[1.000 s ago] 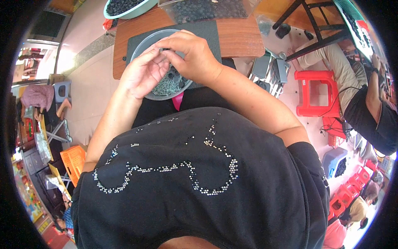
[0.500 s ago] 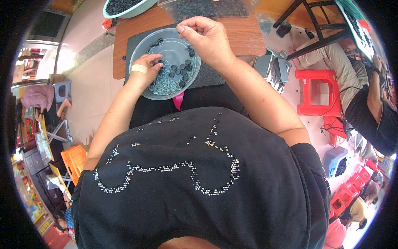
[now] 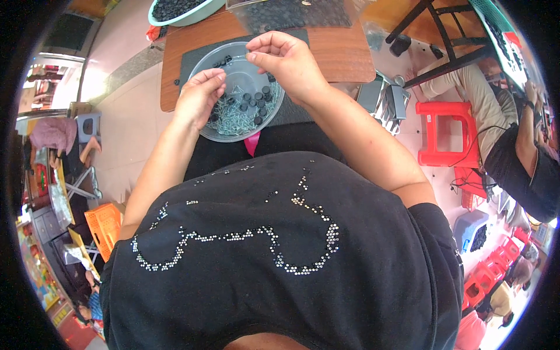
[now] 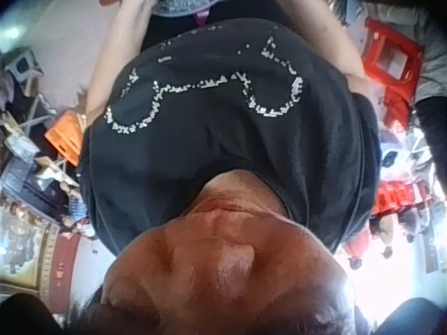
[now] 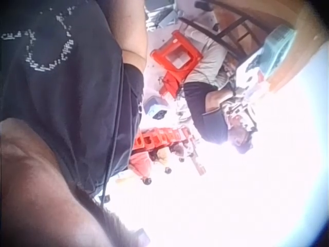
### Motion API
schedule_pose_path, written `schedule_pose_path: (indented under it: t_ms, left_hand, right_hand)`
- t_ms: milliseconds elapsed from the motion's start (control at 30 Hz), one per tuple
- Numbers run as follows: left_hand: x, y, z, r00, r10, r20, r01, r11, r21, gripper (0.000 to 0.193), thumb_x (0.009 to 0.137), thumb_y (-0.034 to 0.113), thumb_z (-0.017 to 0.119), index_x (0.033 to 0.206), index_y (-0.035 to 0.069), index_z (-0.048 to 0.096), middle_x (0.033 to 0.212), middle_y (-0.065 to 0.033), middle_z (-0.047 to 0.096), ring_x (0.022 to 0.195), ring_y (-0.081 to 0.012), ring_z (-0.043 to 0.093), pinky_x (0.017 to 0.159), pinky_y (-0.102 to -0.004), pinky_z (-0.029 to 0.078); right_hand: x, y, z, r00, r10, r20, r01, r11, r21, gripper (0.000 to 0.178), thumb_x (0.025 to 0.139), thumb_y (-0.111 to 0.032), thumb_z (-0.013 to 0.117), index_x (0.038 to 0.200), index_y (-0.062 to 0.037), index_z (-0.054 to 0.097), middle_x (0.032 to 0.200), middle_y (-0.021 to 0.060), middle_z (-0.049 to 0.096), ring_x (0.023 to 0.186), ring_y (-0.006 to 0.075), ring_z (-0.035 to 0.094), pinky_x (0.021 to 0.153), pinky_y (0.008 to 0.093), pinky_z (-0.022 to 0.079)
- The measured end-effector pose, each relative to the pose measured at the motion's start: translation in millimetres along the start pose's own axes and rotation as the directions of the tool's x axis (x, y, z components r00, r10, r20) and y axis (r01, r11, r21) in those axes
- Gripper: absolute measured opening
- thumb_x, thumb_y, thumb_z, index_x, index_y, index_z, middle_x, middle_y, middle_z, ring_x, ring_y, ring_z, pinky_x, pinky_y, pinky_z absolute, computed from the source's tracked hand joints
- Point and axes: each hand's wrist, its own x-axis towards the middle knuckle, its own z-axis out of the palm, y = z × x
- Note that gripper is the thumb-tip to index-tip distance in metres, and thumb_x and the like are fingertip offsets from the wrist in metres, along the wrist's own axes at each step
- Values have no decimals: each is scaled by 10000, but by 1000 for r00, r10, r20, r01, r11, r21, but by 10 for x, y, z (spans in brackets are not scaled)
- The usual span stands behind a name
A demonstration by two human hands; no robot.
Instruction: The person assembles small plastic parts by hand, inserting metal pins into them.
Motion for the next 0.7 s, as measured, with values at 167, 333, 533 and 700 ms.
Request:
schedule_pose_path:
  t_ms: [167,333,533,700]
  left_hand:
    - [-211,346,72,981,-57,187,159,790,-593,278,873,59,578,1110,-76,527,977,-100,592,917,-175,594,839,-226,505]
    - [-325,438,76,963,2,268,187,710,-678,343,889,60,545,1173,-119,479,1043,-153,565,1006,-233,582,921,-255,489]
    - [-390,461,125,960,23,278,171,739,-652,333,894,58,538,1179,-105,484,1041,-142,559,1020,-216,571,919,-243,486]
    - [-399,441,149,962,34,270,157,741,-653,325,893,70,549,1170,-93,498,1081,-144,564,1011,-185,571,905,-231,487]
  right_hand:
    - [-31,-37,75,998,-60,38,61,998,-34,165,804,-21,652,964,-9,616,888,22,626,801,82,576,691,226,470]
    - [-53,6,124,980,-198,11,194,948,-252,146,790,-20,665,932,-16,635,881,17,628,782,74,580,673,227,484]
    - [-132,-116,225,925,-371,85,352,747,-564,155,748,-30,686,899,-28,647,837,47,631,744,112,604,633,239,493]
    - [-140,-120,220,887,-435,153,419,623,-661,168,732,-36,689,895,-38,649,819,73,618,710,159,602,611,253,493]
